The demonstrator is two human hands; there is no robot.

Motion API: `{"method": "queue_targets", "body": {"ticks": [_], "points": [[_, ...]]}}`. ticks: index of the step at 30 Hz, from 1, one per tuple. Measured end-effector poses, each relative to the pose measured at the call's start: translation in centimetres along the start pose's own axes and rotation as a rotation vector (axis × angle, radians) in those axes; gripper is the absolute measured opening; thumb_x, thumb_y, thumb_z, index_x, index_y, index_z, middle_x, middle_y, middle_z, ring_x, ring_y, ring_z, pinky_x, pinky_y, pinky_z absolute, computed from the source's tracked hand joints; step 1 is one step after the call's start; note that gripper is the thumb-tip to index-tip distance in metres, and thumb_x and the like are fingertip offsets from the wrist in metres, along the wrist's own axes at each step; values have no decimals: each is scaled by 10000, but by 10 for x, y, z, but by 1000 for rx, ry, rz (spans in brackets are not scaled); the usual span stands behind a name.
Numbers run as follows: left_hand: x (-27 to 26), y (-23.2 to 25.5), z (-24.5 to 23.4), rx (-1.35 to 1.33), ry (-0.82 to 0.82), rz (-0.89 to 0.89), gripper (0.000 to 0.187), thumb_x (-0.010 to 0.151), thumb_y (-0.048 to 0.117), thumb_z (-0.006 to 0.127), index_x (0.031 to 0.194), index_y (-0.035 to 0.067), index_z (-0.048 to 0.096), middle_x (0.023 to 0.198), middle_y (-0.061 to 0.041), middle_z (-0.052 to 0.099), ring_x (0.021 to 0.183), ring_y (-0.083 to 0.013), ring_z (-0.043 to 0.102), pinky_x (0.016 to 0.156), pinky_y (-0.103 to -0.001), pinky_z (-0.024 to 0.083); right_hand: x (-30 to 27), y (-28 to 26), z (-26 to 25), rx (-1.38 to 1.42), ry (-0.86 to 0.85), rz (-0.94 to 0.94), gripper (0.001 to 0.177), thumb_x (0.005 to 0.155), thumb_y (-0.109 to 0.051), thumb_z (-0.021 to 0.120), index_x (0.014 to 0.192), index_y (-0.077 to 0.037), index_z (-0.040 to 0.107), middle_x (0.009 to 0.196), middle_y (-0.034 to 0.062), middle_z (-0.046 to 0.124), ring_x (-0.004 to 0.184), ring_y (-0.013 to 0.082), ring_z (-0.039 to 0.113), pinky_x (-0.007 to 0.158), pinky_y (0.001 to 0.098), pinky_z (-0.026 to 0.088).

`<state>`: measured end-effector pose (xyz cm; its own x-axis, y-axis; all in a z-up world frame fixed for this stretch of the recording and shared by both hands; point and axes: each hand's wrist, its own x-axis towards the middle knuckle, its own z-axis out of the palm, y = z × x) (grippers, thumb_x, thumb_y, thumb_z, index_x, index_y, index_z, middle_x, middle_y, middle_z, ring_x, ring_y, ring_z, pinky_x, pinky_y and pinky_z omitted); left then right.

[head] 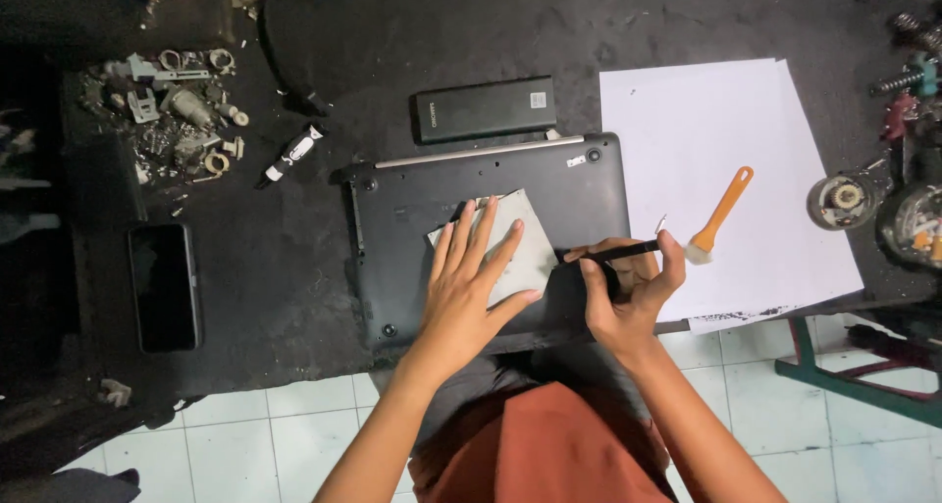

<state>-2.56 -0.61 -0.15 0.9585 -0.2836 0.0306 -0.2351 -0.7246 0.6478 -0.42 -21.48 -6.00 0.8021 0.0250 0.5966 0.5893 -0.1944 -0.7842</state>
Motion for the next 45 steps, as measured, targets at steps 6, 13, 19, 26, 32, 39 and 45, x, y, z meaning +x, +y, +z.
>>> {"method": "queue_targets", "body": {"ticks": [6,13,19,26,32,39,45], "points": [[1,-1,2,-27,39,0,760,957,409,732,1578,97,426,1703,-233,188,1581,-430,101,1254,-578,55,-11,14,-1,-33,-18,-43,922,873,207,610,1579,-3,55,942,246,608,789,458,740,697,514,653],[-2,-1,5,-11,69,3,789,916,436,756,1566,116,443,1703,-210,214,1586,-406,127,1265,-555,69,16,-29,-1,-167,-127,-178,736,843,44,785,1432,-284,489,996,216,725,835,407,759,833,546,654],[-1,-3,5,3,78,15,788,906,423,773,1560,118,456,1704,-200,218,1587,-391,135,1267,-537,73,10,-28,4,-178,-111,-173,662,844,100,739,1367,-242,519,890,223,748,708,409,750,639,531,662],[1,-1,3,-17,86,10,765,936,438,735,1563,105,450,1705,-208,209,1588,-396,117,1264,-548,57,11,-26,1,-95,-243,-179,731,838,148,681,1369,-335,542,920,235,763,776,423,763,753,568,653],[0,-3,4,-21,86,26,776,931,431,744,1569,115,438,1706,-207,208,1587,-403,124,1262,-558,80,29,-33,-4,-161,-217,-204,840,837,9,792,1507,-331,417,1105,218,731,969,433,730,993,640,546],[0,-2,3,-51,53,-12,763,923,460,726,1547,100,472,1704,-211,214,1587,-404,112,1262,-553,55,33,-38,-3,-194,-195,-166,697,905,70,692,1486,-177,398,939,143,737,859,370,730,990,646,536],[0,-3,3,-61,41,-24,765,927,469,714,1553,111,461,1709,-200,206,1590,-393,111,1264,-547,50,32,-42,-3,-166,-203,-96,773,832,135,725,1470,-139,386,969,167,734,882,388,731,977,651,551]]}}
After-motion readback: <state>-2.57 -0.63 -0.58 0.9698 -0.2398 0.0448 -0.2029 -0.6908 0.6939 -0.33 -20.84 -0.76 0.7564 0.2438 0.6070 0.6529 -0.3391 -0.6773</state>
